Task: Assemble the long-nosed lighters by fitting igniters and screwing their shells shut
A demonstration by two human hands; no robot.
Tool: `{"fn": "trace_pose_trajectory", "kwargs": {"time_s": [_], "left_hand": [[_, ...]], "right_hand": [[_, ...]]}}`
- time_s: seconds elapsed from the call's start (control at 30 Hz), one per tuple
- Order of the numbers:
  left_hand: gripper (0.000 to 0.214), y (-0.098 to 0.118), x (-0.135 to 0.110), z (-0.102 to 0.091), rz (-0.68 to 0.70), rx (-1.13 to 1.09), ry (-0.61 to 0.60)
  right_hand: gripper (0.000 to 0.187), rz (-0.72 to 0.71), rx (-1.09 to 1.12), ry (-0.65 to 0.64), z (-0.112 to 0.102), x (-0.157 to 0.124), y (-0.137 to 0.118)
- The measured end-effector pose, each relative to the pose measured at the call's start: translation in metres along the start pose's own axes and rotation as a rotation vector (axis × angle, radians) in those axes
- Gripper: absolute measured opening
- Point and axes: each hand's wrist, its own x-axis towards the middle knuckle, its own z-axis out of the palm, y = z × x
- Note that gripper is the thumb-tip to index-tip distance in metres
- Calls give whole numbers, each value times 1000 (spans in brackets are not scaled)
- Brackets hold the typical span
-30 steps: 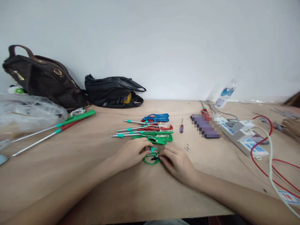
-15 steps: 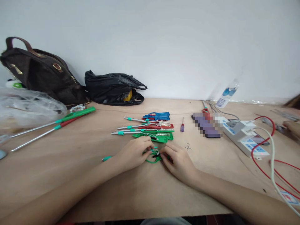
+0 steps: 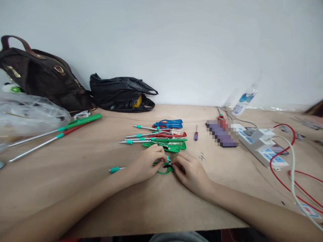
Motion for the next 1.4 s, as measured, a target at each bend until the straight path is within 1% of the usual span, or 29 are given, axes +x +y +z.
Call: {"fn": "trace_pose_trajectory", "kwargs": {"time_s": [0.17, 0.3, 0.47, 0.6, 0.7, 0.87, 1.03, 1.17, 1.23, 1.3, 1.4], "left_hand": [[20, -1, 1, 1, -7, -28, -9], [20, -2, 1, 2, -15, -75, 18], [19, -4, 5, 5, -97, -160, 36], [19, -3, 6, 6, -125, -172, 45], [20, -2, 5, 6, -117, -148, 64], [18, -2, 4, 7, -116, -109, 74], [19, -5, 6, 4, -92, -123, 55], [19, -7, 6, -5, -44, -117, 6], [16, -8, 6, -9, -38, -118, -9], [12, -10, 6, -13, -33, -118, -1], [13, -11, 6, -14, 14, -105, 8]], "right_hand": [[15, 1, 2, -9, -1, 0, 0], [14, 0, -1, -9, 0, -1, 1], [13, 3, -17, -7, 1, -1, 1], [16, -1, -43, -48, 0, 0, 0], [21, -39, -110, -91, -2, 0, -1], [28, -107, -300, -145, -2, 0, -3], [25, -158, -429, -138, 1, -1, -5], [22, -190, -446, -142, 2, 0, -6], [21, -200, -428, -144, 3, -1, -6], [21, -199, -408, -146, 3, -1, -6], [21, -194, -394, -150, 3, -1, -5]]}}
